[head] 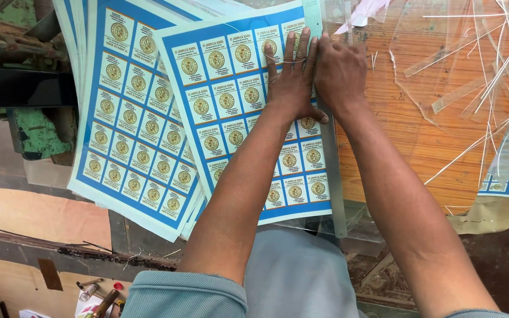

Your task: Using a ruler and a box cutter to trim plastic/sticker sheets on a wooden workbench.

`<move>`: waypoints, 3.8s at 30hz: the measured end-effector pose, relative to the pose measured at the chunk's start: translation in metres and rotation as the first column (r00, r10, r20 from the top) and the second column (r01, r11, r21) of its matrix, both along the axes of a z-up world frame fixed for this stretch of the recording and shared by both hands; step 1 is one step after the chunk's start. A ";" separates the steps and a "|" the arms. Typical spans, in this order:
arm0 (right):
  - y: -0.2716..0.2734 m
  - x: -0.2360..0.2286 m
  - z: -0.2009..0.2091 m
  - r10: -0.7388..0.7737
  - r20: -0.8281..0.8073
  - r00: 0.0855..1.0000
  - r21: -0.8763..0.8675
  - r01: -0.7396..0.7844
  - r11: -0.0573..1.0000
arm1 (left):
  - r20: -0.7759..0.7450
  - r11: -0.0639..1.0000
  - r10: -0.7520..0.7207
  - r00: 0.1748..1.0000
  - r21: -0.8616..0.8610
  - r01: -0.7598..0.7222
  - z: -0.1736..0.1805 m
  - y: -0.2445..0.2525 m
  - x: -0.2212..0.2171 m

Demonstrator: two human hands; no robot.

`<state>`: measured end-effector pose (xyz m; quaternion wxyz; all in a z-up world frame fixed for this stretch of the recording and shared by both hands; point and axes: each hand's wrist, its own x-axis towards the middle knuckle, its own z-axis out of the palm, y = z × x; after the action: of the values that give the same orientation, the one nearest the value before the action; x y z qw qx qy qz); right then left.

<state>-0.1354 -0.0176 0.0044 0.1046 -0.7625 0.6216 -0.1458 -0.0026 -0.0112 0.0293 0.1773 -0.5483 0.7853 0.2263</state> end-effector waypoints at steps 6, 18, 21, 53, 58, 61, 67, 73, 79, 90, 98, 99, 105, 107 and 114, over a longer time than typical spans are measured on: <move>0.055 -0.007 0.016 -0.009 0.019 1.000 0.022 0.009 1.000 | 0.022 0.999 -0.026 0.999 -0.045 0.027 -0.031 0.003 -0.002; 0.191 -0.024 0.037 -0.046 0.054 0.998 0.057 0.042 0.997 | -0.003 0.998 -0.034 0.999 -0.054 0.034 -0.019 0.006 0.000; 0.224 -0.028 0.044 -0.060 0.046 0.997 0.044 0.058 0.997 | 0.011 0.995 -0.041 0.999 -0.092 0.042 -0.023 0.006 0.001; 0.367 -0.078 0.076 -0.361 0.022 0.932 0.098 0.357 0.929 | -0.211 0.946 0.184 0.960 -0.227 -0.231 0.010 0.070 0.035; 0.337 -0.105 0.049 -0.419 -0.056 0.906 0.054 0.422 0.905 | -0.193 0.605 0.657 0.729 -0.442 -0.662 -0.005 0.114 0.125; 0.321 -0.112 0.043 -0.397 -0.097 0.913 0.037 0.402 0.915 | -0.310 0.394 0.818 0.485 -0.313 -0.864 0.035 0.115 0.148; 0.312 -0.103 0.039 -0.366 -0.143 0.920 0.011 0.371 0.928 | -0.615 0.410 0.707 0.348 -0.043 -0.911 0.033 0.112 0.206; 0.298 -0.082 0.052 -0.326 -0.172 0.930 -0.054 0.322 0.945 | -0.693 0.612 0.387 0.608 -0.300 -0.731 0.182 0.148 0.162; 0.295 -0.061 0.059 -0.276 -0.082 0.958 0.006 0.277 0.961 | -0.754 0.600 0.339 0.562 -0.286 -0.747 0.226 0.204 0.158; 0.318 -0.063 0.059 -0.235 -0.113 0.965 0.050 0.242 0.969 | -0.979 0.237 0.095 0.179 -0.152 -0.960 0.218 0.235 0.257; 0.298 -0.047 0.052 -0.571 0.039 0.820 0.334 0.528 0.781 | -0.772 -0.152 0.221 -0.597 0.577 -0.802 0.053 0.289 0.244; 0.297 -0.046 0.059 -0.572 0.035 0.819 0.333 0.530 0.779 | -0.768 -0.152 0.223 -0.600 0.581 -0.800 0.033 0.310 0.234; 0.294 -0.051 0.063 -0.604 0.024 0.797 0.523 0.505 0.687 | -0.343 -0.366 0.384 -0.857 0.796 -0.482 0.023 0.370 0.190; 0.298 -0.055 0.049 -0.553 0.101 0.827 0.418 0.469 0.778 | -0.259 -0.304 0.647 -0.717 0.775 -0.554 0.032 0.377 0.193; 0.283 -0.065 0.046 -0.546 0.144 0.825 0.304 0.489 0.818 | -0.021 -0.127 0.977 -0.211 0.738 -0.663 0.068 0.384 0.208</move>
<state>-0.2006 0.2658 0.0502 0.2267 -0.5221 0.8038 -0.1731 0.2050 0.3729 0.0969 -0.1741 -0.7581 0.0660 0.6250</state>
